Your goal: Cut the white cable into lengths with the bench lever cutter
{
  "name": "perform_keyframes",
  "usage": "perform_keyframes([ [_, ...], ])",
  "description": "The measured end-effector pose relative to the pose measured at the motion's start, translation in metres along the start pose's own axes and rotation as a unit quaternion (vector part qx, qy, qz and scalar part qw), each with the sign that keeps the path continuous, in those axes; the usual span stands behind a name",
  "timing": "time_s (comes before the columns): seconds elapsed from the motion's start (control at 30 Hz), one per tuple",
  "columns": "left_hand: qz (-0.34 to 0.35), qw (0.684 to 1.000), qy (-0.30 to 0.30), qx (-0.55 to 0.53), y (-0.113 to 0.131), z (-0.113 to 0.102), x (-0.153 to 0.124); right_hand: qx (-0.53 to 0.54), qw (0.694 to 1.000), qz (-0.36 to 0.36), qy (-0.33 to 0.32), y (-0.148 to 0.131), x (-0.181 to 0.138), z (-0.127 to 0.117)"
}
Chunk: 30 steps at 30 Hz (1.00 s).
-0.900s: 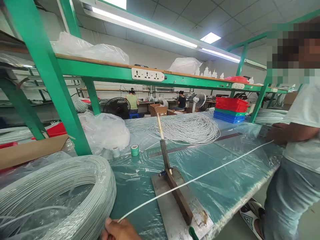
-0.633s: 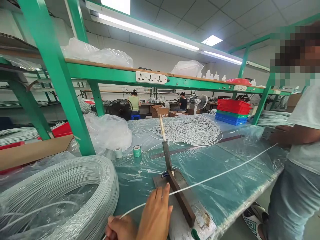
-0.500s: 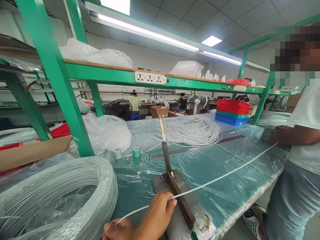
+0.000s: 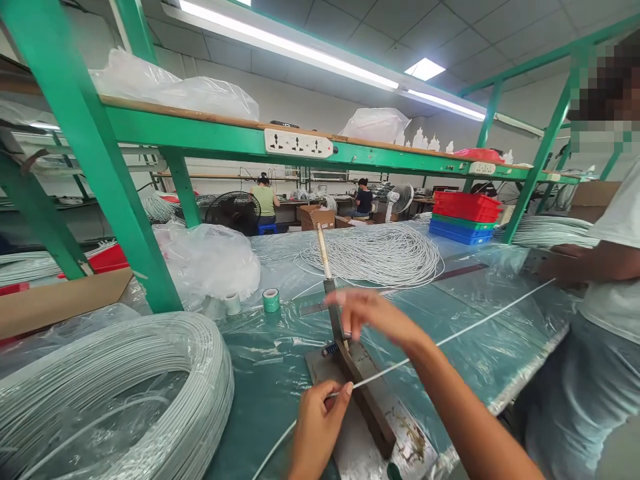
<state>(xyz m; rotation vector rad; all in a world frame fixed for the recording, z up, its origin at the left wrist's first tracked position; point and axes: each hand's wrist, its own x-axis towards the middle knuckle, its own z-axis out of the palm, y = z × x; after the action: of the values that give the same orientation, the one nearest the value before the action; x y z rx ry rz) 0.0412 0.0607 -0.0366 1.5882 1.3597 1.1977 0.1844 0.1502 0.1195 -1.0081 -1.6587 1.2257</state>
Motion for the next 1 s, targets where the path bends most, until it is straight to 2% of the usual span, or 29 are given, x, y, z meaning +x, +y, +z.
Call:
perform_keyframes([
  [0.07,-0.008,1.0,0.004,0.006,0.0,0.001,0.001,0.011,0.998,0.036,0.059,-0.004,0.032,-0.011],
  [0.13,-0.029,0.999,0.013,-0.003,-0.001,0.002,0.003,0.023,0.992,0.086,0.088,-0.006,0.07,-0.017],
  [0.27,-0.054,0.998,0.012,-0.016,-0.007,0.005,0.008,0.054,0.987,0.149,0.024,-0.008,0.131,-0.014],
  [0.37,-0.064,0.998,0.003,-0.011,-0.016,0.008,0.011,0.086,0.983,0.164,-0.009,-0.01,0.15,-0.002],
  [0.5,-0.078,0.997,-0.001,-0.008,-0.019,0.009,0.012,0.104,0.978,0.182,-0.002,-0.015,0.149,0.004],
  [0.6,-0.091,0.996,-0.019,0.003,-0.011,0.005,0.011,0.112,0.978,0.176,0.006,-0.026,0.132,-0.002],
  [0.7,-0.103,0.994,-0.028,0.0,-0.004,0.001,0.012,0.127,0.981,0.144,0.005,-0.044,0.092,-0.014],
  [0.8,-0.103,0.994,-0.038,-0.017,-0.005,0.002,0.015,0.136,0.982,0.133,0.008,-0.058,0.033,-0.028],
  [0.87,-0.105,0.993,-0.043,-0.024,-0.008,0.002,0.016,0.133,0.977,0.162,0.02,-0.058,-0.012,-0.037],
  [1.0,-0.108,0.993,-0.047,-0.022,-0.007,0.002,0.017,0.119,0.966,0.229,0.007,-0.028,-0.097,-0.051],
])
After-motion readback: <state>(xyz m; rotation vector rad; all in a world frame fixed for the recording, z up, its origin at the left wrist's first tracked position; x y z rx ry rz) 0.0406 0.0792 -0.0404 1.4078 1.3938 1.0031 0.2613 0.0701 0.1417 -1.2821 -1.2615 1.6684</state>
